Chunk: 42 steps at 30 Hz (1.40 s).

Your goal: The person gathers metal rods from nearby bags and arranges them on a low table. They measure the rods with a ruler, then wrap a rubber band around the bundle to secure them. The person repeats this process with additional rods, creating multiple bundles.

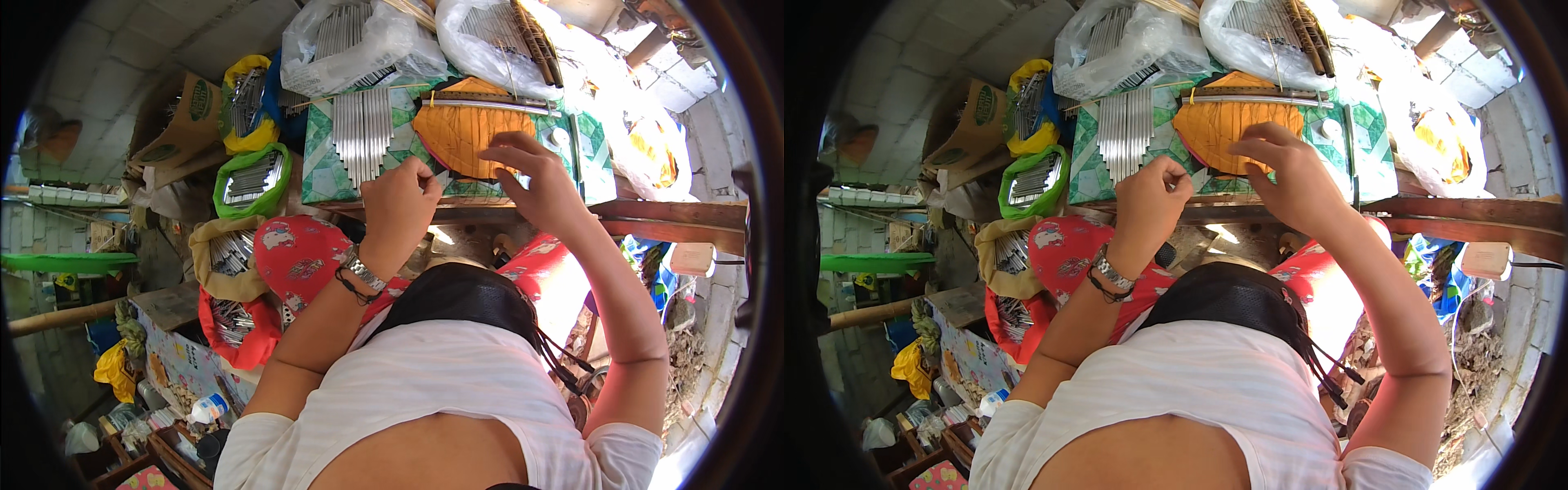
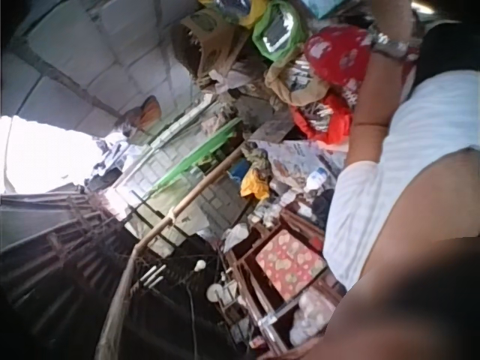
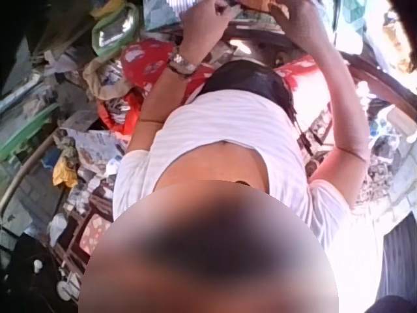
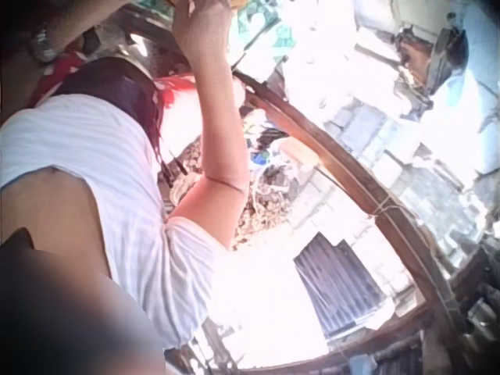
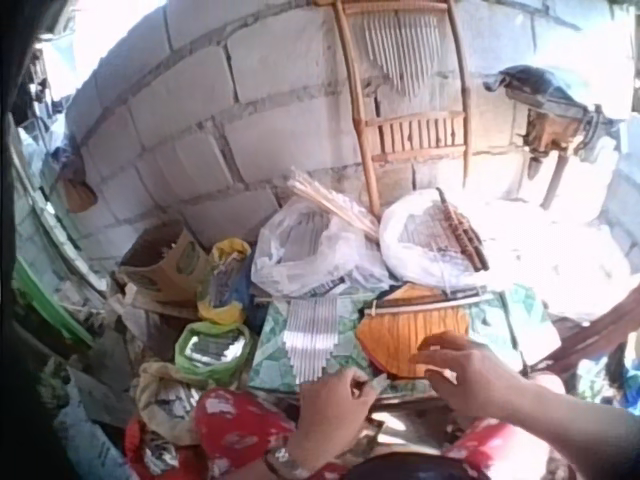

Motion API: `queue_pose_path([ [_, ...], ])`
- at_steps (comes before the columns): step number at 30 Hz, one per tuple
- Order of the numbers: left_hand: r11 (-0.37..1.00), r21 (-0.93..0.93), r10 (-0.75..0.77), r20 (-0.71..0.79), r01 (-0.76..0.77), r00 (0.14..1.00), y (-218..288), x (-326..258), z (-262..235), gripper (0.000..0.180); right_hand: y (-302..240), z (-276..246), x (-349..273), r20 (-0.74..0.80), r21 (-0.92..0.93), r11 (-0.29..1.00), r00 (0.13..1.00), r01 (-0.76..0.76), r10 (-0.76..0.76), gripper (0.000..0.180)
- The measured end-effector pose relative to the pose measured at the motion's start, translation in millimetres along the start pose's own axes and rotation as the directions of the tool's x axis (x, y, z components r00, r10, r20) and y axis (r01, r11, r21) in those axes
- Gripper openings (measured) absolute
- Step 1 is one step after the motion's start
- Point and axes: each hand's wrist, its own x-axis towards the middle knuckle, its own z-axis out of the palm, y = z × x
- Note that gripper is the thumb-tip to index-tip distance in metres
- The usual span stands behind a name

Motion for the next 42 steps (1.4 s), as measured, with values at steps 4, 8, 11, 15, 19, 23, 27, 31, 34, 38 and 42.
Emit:
queue_pose_path([
  [4, 0.974, -0.225, -0.018, -0.007, 0.015, 1.0, 13.7, -9.2, -24.3, 0.012, -17.1, 25.4, 34.6, 0.228, 0.255, 0.965, 0.974, -0.058, -0.002, 0.029],
  [8, 0.932, -0.36, -0.039, 0.003, 0.037, 0.999, 20.1, -20.5, -53.4, 0.011, -29.7, 35.7, 53.1, 0.37, 0.255, 0.967, 0.926, -0.021, -0.078, 0.024],
  [11, 0.908, -0.416, -0.051, -0.005, 0.044, 0.999, 5.3, -22.0, -73.3, 0.012, -34.8, 32.9, 56.1, 0.41, 0.246, 0.964, 0.912, -0.103, -0.007, 0.019],
  [15, 0.952, -0.305, -0.029, -0.203, -0.035, 0.979, -49.8, 33.6, -96.1, 0.014, -40.2, 22.0, 61.2, 0.287, 0.377, 0.91, 0.956, -0.171, 0.061, 0.02],
  [19, 0.997, -0.052, -0.074, -0.212, 0.065, 0.974, -96.3, 98.4, -98.1, 0.014, -44.8, 0.3, 72.5, 0.155, 0.475, 0.861, 0.98, -0.183, 0.123, 0.021],
  [23, 0.986, 0.034, -0.157, -0.089, 0.161, 0.984, -113.6, 133.7, -88.6, 0.014, -51.2, -14.6, 74.6, 0.037, 0.528, 0.835, 0.987, -0.155, 0.159, 0.022],
  [27, 0.974, 0.088, -0.209, -0.03, 0.211, 0.977, -124.4, 147.8, -82.5, 0.013, -54.1, -23.2, 70.1, -0.009, 0.534, 0.837, 0.989, -0.121, 0.149, 0.023],
  [31, 0.976, 0.123, -0.164, -0.117, 0.178, 0.98, -137.0, 143.2, -81.1, 0.015, -52.3, -30.9, 68.0, 0.034, 0.48, 0.863, 0.986, -0.159, 0.163, 0.023],
  [34, 0.991, 0.114, -0.05, -0.199, 0.073, 0.979, -139.9, 136.6, -81.3, 0.024, -52.2, -31.8, 66.8, 0.024, 0.489, 0.855, 0.982, -0.175, 0.187, 0.023],
  [38, 0.996, 0.067, -0.057, -0.114, 0.065, 0.992, -140.1, 127.6, -77.9, 0.027, -54.9, -28.5, 67.5, 0.018, 0.489, 0.854, 0.981, -0.178, 0.194, 0.023],
  [42, 0.998, 0.016, 0.062, -0.123, -0.061, 0.99, -146.2, 125.5, -79.3, 0.023, -58.3, -26.5, 66.9, 0.016, 0.483, 0.853, 0.977, -0.195, 0.215, 0.022],
])
